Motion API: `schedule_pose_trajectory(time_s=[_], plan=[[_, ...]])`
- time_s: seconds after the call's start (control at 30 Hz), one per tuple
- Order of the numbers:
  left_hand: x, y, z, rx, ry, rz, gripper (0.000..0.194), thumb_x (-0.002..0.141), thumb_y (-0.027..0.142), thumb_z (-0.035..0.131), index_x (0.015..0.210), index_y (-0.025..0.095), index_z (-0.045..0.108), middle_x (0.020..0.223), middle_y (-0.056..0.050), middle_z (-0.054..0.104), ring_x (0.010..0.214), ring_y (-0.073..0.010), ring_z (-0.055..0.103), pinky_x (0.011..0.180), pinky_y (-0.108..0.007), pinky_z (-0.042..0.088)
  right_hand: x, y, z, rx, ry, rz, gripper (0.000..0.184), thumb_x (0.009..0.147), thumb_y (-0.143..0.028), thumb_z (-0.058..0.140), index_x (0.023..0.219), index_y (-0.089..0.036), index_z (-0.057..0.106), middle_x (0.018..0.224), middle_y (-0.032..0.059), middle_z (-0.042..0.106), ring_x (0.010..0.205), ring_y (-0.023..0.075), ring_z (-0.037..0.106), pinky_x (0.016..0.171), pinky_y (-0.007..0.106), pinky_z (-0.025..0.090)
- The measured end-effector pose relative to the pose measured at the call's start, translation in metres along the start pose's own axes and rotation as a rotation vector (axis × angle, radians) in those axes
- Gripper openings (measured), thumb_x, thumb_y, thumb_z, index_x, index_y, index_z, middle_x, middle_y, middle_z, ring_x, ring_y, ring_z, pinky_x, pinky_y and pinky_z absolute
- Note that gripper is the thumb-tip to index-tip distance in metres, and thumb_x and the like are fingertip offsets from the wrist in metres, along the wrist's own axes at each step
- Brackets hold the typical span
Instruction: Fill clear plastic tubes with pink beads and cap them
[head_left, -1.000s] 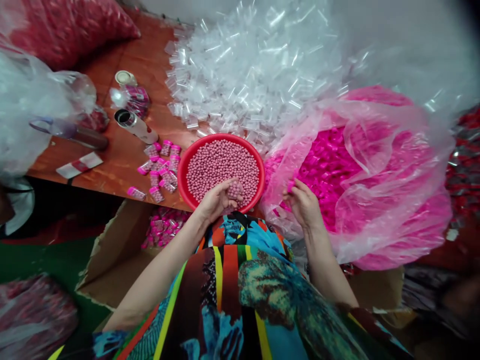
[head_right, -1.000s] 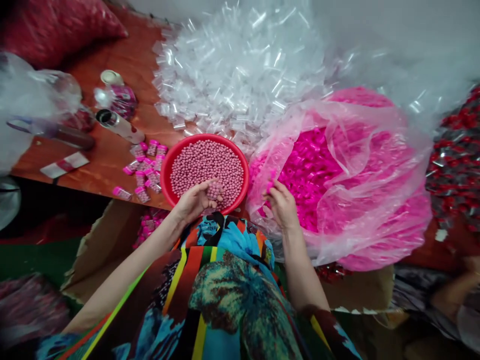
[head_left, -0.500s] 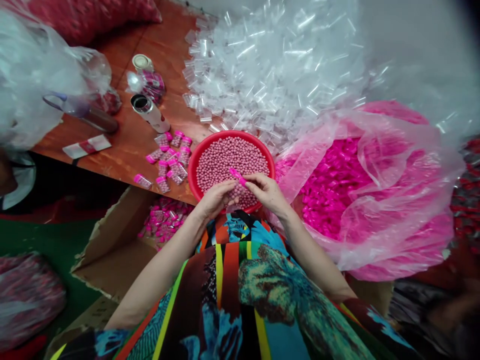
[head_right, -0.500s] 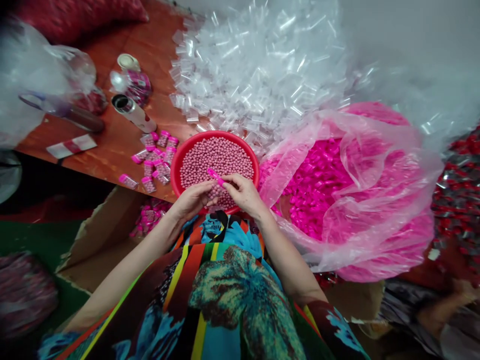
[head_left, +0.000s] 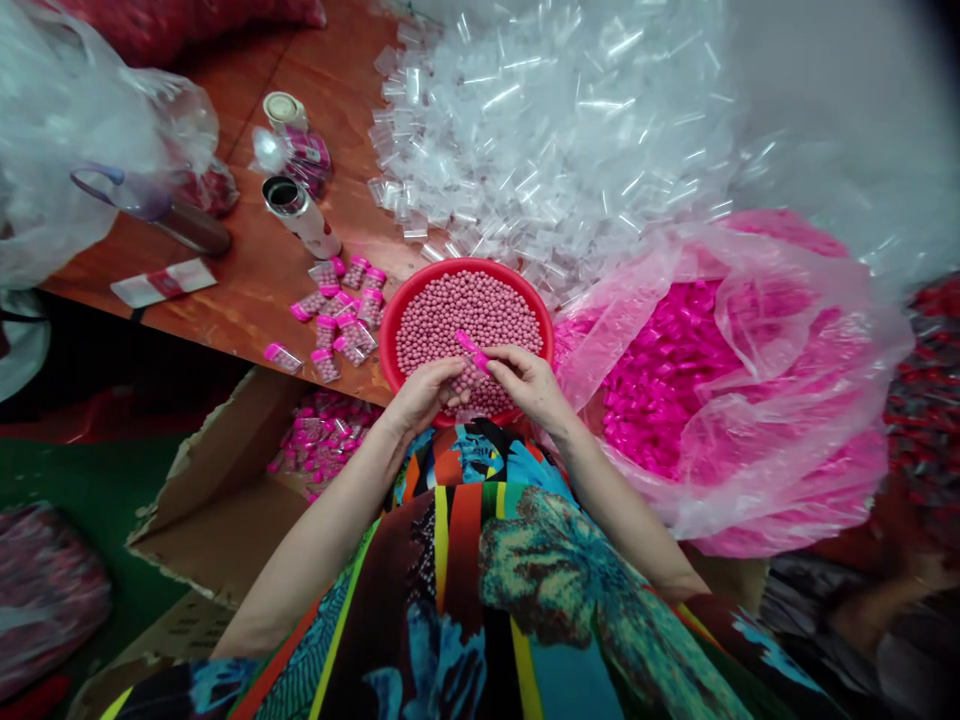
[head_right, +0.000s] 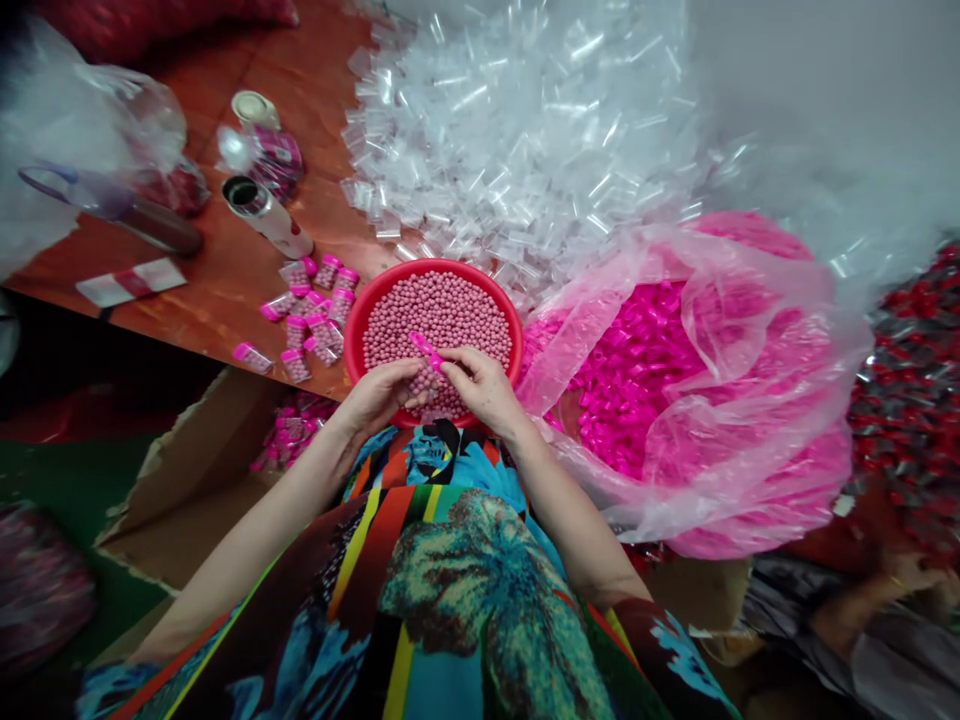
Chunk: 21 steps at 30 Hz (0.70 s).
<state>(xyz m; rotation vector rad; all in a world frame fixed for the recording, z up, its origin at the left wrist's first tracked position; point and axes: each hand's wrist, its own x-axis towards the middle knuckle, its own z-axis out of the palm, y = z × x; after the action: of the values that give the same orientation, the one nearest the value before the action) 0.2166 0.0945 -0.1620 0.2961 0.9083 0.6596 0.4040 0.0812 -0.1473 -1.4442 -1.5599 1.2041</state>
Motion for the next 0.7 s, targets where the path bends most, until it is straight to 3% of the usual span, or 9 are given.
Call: schedule_pose_trajectory(time_s=[0.27,0.37,0.5,0.6,0.7], plan=[[0.0,-0.003,-0.006,0.029,-0.007,-0.007,0.015,0.074,0.024,0.075,0.074,0.01,0.07,0.07,-0.005,0.063,0.055,-0.0107,0.056,0.047,-0.022,0.04,0.001,0.004,0.002,-0.123,-0.103,-0.135,0.023,0.099,-0.033,0.056,0.111,-0.026,0.074,0.105,0.0056,0.074,0.101,0.0212,0.068,0.093,0.039,0.054],[-0.002,-0.005,-0.004,-0.001,0.004,-0.006,0.014,0.077,0.022,0.073,0.083,0.01,0.073,0.076,-0.007,0.067,0.056,-0.0115,0.058,0.049,-0.022,0.041,0.0,0.009,0.001,-0.232,-0.035,-0.18,0.026,0.099,-0.032,0.054,0.114,-0.025,0.074,0.111,0.01,0.072,0.108,0.0252,0.065,0.1,0.045,0.052],[-0.005,-0.006,0.0,-0.051,0.009,-0.003,0.026,0.08,0.019,0.07,0.103,0.009,0.075,0.083,-0.009,0.071,0.064,-0.0141,0.064,0.05,-0.021,0.043,0.0,0.01,0.002,-0.192,0.163,-0.063,0.027,0.098,-0.035,0.055,0.115,-0.023,0.073,0.112,0.0105,0.072,0.107,0.0252,0.065,0.1,0.045,0.053],[-0.004,-0.011,0.001,-0.065,-0.022,0.012,0.028,0.08,0.022,0.075,0.105,0.009,0.075,0.086,-0.009,0.072,0.069,-0.0138,0.065,0.054,-0.02,0.046,0.0,0.004,0.007,-0.019,0.132,0.041,0.026,0.097,-0.041,0.058,0.11,-0.025,0.074,0.107,0.0056,0.074,0.1,0.0212,0.068,0.093,0.038,0.056],[-0.004,-0.016,0.003,-0.07,-0.039,0.045,0.034,0.077,0.03,0.082,0.104,0.011,0.074,0.088,-0.007,0.07,0.069,-0.0115,0.064,0.056,-0.019,0.046,0.001,-0.001,0.011,0.004,0.099,0.005,0.022,0.096,-0.038,0.059,0.102,-0.025,0.076,0.103,0.0049,0.074,0.098,0.0198,0.068,0.092,0.036,0.055]])
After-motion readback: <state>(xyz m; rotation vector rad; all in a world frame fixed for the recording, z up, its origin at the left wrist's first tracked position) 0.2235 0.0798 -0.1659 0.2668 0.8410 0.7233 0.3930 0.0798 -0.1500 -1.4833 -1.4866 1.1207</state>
